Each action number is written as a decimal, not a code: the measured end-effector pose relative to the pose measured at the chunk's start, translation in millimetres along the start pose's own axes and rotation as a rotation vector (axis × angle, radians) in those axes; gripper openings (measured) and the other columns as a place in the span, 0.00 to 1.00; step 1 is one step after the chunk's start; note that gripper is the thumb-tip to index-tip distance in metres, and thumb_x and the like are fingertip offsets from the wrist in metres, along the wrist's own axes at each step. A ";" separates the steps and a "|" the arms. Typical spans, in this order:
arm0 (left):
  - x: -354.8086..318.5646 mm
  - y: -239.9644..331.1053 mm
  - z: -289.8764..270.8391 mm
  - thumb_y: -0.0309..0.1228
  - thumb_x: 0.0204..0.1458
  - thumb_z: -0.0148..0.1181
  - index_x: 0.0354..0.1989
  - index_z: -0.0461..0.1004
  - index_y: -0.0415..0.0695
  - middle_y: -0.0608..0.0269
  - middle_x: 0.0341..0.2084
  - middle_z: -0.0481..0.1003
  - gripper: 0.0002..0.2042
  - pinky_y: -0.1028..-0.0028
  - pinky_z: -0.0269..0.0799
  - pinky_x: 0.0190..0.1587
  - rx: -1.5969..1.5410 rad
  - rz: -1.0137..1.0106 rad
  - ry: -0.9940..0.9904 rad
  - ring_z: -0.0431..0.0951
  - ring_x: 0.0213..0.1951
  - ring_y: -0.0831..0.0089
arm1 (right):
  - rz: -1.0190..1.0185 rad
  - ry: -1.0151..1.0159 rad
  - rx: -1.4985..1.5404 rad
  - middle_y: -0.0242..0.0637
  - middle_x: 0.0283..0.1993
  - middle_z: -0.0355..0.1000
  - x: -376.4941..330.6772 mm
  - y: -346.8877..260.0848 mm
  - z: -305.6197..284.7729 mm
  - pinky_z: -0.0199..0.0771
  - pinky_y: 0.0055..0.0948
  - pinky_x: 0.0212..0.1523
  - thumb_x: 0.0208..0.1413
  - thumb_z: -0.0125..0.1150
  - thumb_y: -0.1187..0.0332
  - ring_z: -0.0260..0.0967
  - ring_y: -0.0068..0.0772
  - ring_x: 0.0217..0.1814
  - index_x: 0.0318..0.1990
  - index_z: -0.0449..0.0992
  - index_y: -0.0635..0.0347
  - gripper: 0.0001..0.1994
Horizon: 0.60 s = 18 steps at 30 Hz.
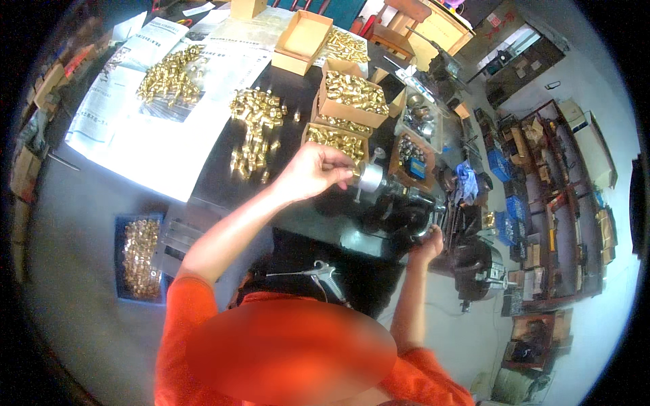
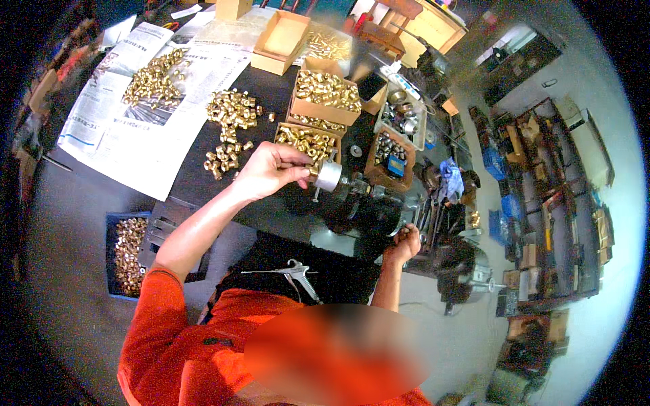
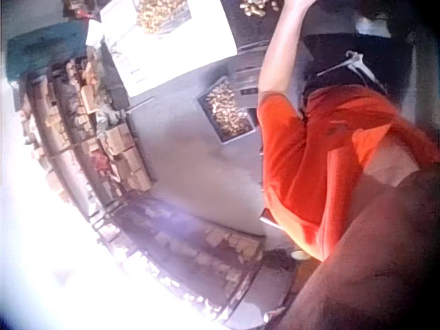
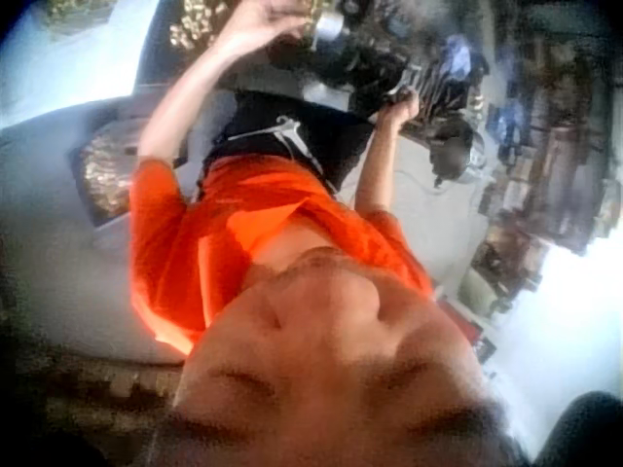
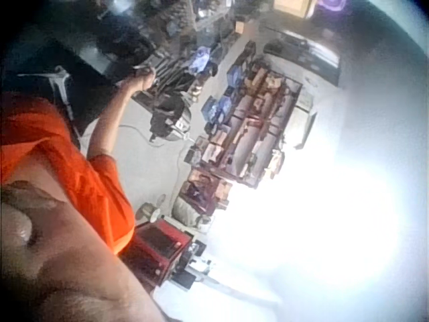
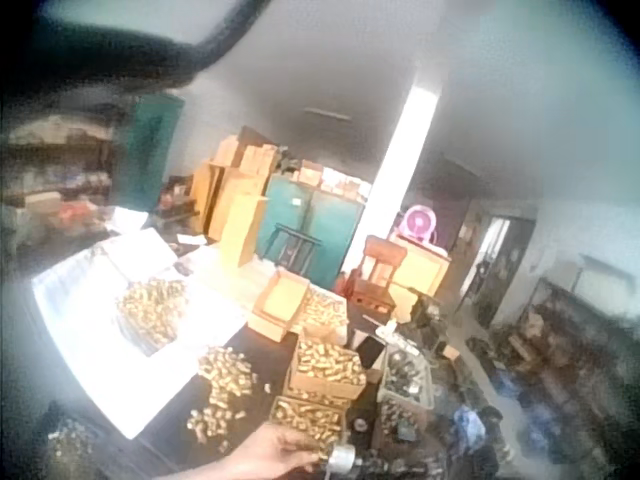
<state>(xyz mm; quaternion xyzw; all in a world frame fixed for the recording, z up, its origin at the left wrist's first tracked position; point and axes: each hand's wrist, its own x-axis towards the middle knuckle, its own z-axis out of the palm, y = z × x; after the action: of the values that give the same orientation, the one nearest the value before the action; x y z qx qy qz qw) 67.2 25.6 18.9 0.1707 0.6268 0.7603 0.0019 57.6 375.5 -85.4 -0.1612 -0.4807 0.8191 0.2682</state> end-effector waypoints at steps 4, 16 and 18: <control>7.1 2.0 -4.8 0.17 0.46 0.53 0.33 0.72 0.30 0.58 0.24 0.74 0.06 0.77 0.72 0.32 0.106 0.003 -0.092 0.75 0.26 0.75 | -0.009 0.020 -0.027 0.26 0.18 0.58 -1.3 -1.5 1.3 0.47 0.18 0.15 0.49 0.50 0.68 0.49 0.17 0.15 0.23 0.68 0.60 0.07; 8.0 9.5 -3.9 0.16 0.42 0.57 0.32 0.73 0.34 0.61 0.23 0.75 0.07 0.78 0.71 0.35 0.261 0.021 -0.084 0.74 0.29 0.78 | -0.007 -0.176 -0.161 0.25 0.17 0.54 -26.0 -51.7 5.9 0.44 0.16 0.13 0.53 0.46 0.67 0.46 0.16 0.14 0.24 0.67 0.60 0.09; 6.8 4.6 -3.3 0.20 0.42 0.58 0.31 0.75 0.38 0.58 0.25 0.76 0.07 0.76 0.69 0.36 0.263 0.062 -0.060 0.75 0.29 0.75 | -0.026 -0.199 -0.148 0.25 0.15 0.52 -25.0 -71.9 17.3 0.43 0.16 0.12 0.53 0.41 0.68 0.44 0.16 0.14 0.21 0.65 0.59 0.11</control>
<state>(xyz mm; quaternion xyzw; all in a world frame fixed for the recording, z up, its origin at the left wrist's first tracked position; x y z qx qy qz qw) 60.8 23.0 24.5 0.2116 0.7150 0.6659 -0.0254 89.1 376.8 -14.0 -0.0922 -0.5661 0.7899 0.2172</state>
